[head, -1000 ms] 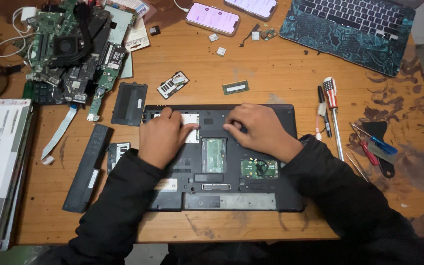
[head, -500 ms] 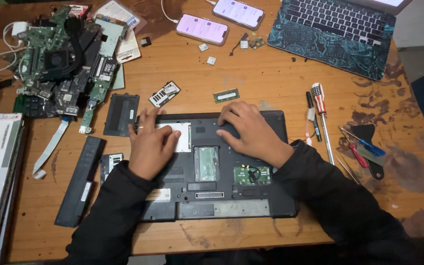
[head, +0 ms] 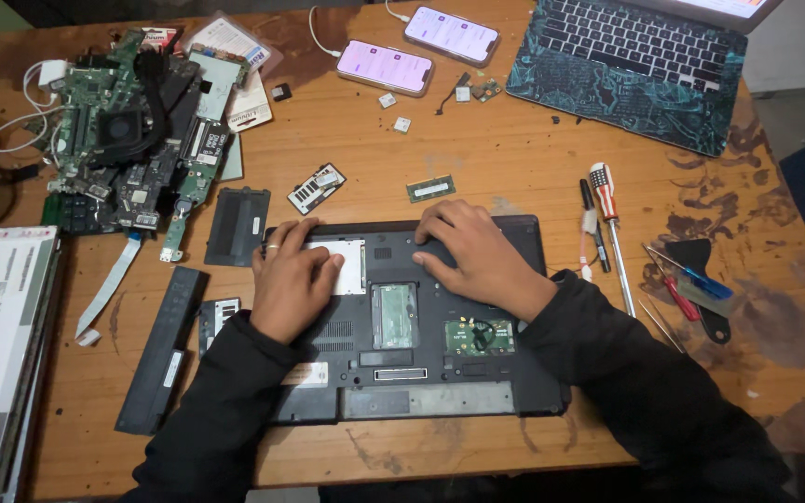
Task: The person removes a RAM module from a disassembled laptop, cleans its gold contacts with a toothbrush, and sets it aside. They then unscrew and remove a hard drive, clean it with the toothbrush, and place it on the table.
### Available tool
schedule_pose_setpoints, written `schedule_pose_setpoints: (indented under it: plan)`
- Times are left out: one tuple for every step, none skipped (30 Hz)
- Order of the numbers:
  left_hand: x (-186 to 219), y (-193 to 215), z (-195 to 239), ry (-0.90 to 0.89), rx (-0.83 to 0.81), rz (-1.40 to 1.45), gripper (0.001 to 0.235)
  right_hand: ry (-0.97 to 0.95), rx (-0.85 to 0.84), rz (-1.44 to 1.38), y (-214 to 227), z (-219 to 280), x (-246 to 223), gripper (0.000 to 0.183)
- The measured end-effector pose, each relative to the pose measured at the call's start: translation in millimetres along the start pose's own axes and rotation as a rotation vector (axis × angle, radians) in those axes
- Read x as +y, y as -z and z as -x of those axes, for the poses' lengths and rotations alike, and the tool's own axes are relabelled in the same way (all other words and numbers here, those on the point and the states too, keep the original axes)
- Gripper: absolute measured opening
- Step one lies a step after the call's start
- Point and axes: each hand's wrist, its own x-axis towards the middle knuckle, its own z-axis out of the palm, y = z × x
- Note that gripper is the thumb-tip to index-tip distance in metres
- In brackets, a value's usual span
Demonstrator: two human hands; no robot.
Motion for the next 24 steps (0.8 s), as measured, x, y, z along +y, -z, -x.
schedule_pose_setpoints:
  plan:
    - [-1,-1,-1,-0.009,0.009,0.007,0.023,0.002,-0.004,-0.002,0,0,0,0.023]
    - [-2,-1,0,-0.014,0.015,0.011,0.023,0.003,-0.002,0.001,1,0,0,0.024]
    - [-4,-2,-1,-0.019,0.021,0.016,0.023,0.004,0.000,0.003,1,0,0,0.024]
    - [-6,-3,0,-0.015,0.018,0.036,0.024,0.005,-0.003,0.000,1,2,0,0.024]
    - [-9,-4,0,-0.010,0.016,0.056,0.025,0.009,0.002,-0.005,1,3,0,0.024]
    - [-12,-4,0,-0.006,0.018,0.074,0.027,0.017,0.008,-0.009,1,3,0,0.024]
    - [-13,-4,2,-0.008,0.021,0.071,0.027,0.026,0.015,-0.013,1,2,0,0.024]
    - [-12,-5,0,-0.016,0.029,0.069,0.026,0.024,0.011,-0.013,2,1,0,0.024]
    - [-12,-5,0,-0.025,0.037,0.066,0.025,0.022,0.007,-0.013,3,0,0,0.023]
    - [-11,-5,0,-0.020,0.035,0.072,0.025,0.015,0.003,-0.012,2,1,-1,0.023]
    - [-11,-4,1,-0.015,0.034,0.078,0.025,0.026,0.006,-0.011,2,0,-1,0.024]
    - [-10,-3,0,-0.015,0.030,0.085,0.025,0.032,0.012,-0.008,2,0,-1,0.024]
    - [-8,-3,0,-0.014,0.035,0.087,0.025,0.039,0.017,-0.005,2,0,0,0.024]
    - [-7,-2,1,-0.013,0.039,0.088,0.025,0.036,0.013,-0.012,2,0,1,0.024]
    - [-6,-1,0,-0.012,0.042,0.089,0.025,0.033,0.009,-0.019,2,0,2,0.023]
    - [-5,0,1,-0.009,0.036,0.087,0.025,0.030,0.001,-0.028,2,0,2,0.023]
    - [-5,1,1,-0.007,0.030,0.084,0.025,0.018,-0.007,-0.026,2,0,3,0.023]
    - [-4,2,1,-0.002,0.027,0.082,0.024,0.010,-0.016,-0.023,2,0,4,0.023]
    - [-3,3,2,-0.024,0.040,0.080,0.024,0.002,-0.025,-0.020,1,-1,4,0.023]
    - [-1,4,1,-0.049,0.055,0.077,0.023,0.005,-0.020,-0.019,1,-1,3,0.023]
    - [0,6,1,-0.073,0.069,0.074,0.022,0.007,-0.014,-0.018,1,-1,2,0.024]
    - [2,8,0,-0.087,0.068,0.089,0.022,0.012,-0.008,-0.013,2,-2,3,0.024]
    - [4,9,-1,-0.101,0.066,0.103,0.022,0.019,-0.007,-0.018,3,-3,3,0.024]
    - [6,11,-2,-0.116,0.064,0.115,0.022,0.027,-0.005,-0.023,4,-4,2,0.023]
